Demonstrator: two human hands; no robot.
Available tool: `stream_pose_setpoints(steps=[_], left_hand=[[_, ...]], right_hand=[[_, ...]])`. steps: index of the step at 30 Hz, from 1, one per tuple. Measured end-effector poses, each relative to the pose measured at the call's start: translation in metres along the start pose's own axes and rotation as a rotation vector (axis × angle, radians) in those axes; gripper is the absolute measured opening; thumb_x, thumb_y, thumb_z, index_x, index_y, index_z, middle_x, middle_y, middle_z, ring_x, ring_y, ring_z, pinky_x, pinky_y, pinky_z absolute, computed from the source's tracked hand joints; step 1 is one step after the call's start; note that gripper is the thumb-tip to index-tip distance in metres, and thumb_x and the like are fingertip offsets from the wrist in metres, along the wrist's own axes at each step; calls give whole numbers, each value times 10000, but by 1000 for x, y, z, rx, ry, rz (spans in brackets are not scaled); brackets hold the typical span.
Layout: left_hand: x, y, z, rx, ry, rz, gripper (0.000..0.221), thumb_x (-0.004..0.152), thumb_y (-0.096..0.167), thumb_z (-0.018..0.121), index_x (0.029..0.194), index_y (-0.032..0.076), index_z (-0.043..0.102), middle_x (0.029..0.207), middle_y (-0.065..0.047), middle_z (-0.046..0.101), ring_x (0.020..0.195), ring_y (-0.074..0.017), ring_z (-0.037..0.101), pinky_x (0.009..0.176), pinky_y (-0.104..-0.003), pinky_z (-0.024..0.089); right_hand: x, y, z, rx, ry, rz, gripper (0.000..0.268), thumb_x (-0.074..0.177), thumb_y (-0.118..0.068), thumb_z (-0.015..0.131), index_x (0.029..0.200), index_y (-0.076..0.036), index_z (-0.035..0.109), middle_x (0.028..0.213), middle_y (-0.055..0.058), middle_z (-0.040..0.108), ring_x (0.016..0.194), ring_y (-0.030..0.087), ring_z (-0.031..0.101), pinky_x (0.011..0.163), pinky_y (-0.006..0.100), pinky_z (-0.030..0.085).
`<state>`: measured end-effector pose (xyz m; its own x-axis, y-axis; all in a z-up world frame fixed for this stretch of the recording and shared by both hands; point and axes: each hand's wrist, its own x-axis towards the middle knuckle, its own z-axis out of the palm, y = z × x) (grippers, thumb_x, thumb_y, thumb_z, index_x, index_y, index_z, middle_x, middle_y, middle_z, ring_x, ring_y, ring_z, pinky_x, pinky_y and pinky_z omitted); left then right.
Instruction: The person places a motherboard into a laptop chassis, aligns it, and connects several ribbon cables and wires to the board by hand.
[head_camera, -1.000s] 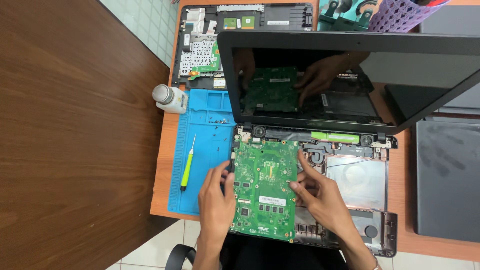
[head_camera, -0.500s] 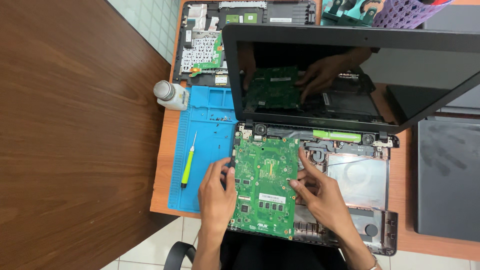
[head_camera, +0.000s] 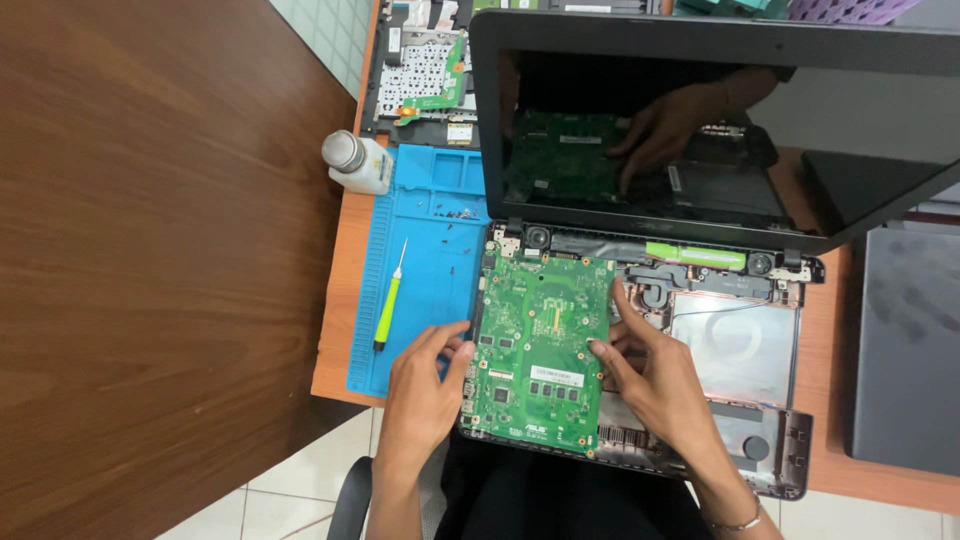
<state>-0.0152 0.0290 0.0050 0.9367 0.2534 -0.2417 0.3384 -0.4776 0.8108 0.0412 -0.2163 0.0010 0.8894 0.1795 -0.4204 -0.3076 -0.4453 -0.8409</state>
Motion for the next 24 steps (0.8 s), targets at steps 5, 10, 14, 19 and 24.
stream_pose_setpoints(steps=[5, 10, 14, 19, 24], left_hand=[[-3, 1, 7, 33, 34, 7, 302, 908, 161, 702, 1168, 8, 687, 898, -98, 707, 792, -229, 674, 739, -358, 541], [-2, 10, 15, 210, 105, 43, 404, 918, 187, 677, 1298, 65, 615, 1024, -109, 623, 913, -263, 622, 830, -411, 500], [4, 24, 28, 443, 130, 377, 444, 943, 204, 643, 1376, 116, 603, 1089, -109, 578, 1032, -285, 554, 895, -466, 413], [22, 49, 50, 533, 104, 598, 469, 974, 265, 626, 1416, 112, 593, 1065, -106, 559, 1002, -280, 513, 842, -456, 381], [33, 58, 60, 574, 109, 635, 443, 991, 275, 618, 1386, 74, 621, 1010, -96, 551, 967, -274, 495, 805, -449, 371]], right_hand=[[-2, -7, 0, -63, 6, -16, 785, 885, -77, 703, 1582, -165, 351, 775, 49, 655, 593, 113, 624, 538, 301, 559], [-2, -12, 0, -89, 8, -11, 760, 886, -82, 696, 1567, -131, 364, 749, 63, 645, 567, 118, 627, 529, 317, 543], [0, -10, 0, -117, 7, -43, 759, 882, -83, 692, 1564, -105, 359, 727, 69, 679, 562, 121, 637, 537, 308, 544], [0, -5, 0, -118, 22, -84, 753, 876, -83, 705, 1552, -87, 372, 737, 73, 679, 574, 120, 625, 537, 301, 539], [1, -4, -1, -112, 29, -90, 763, 866, -84, 712, 1551, -91, 377, 735, 77, 677, 576, 123, 614, 538, 303, 535]])
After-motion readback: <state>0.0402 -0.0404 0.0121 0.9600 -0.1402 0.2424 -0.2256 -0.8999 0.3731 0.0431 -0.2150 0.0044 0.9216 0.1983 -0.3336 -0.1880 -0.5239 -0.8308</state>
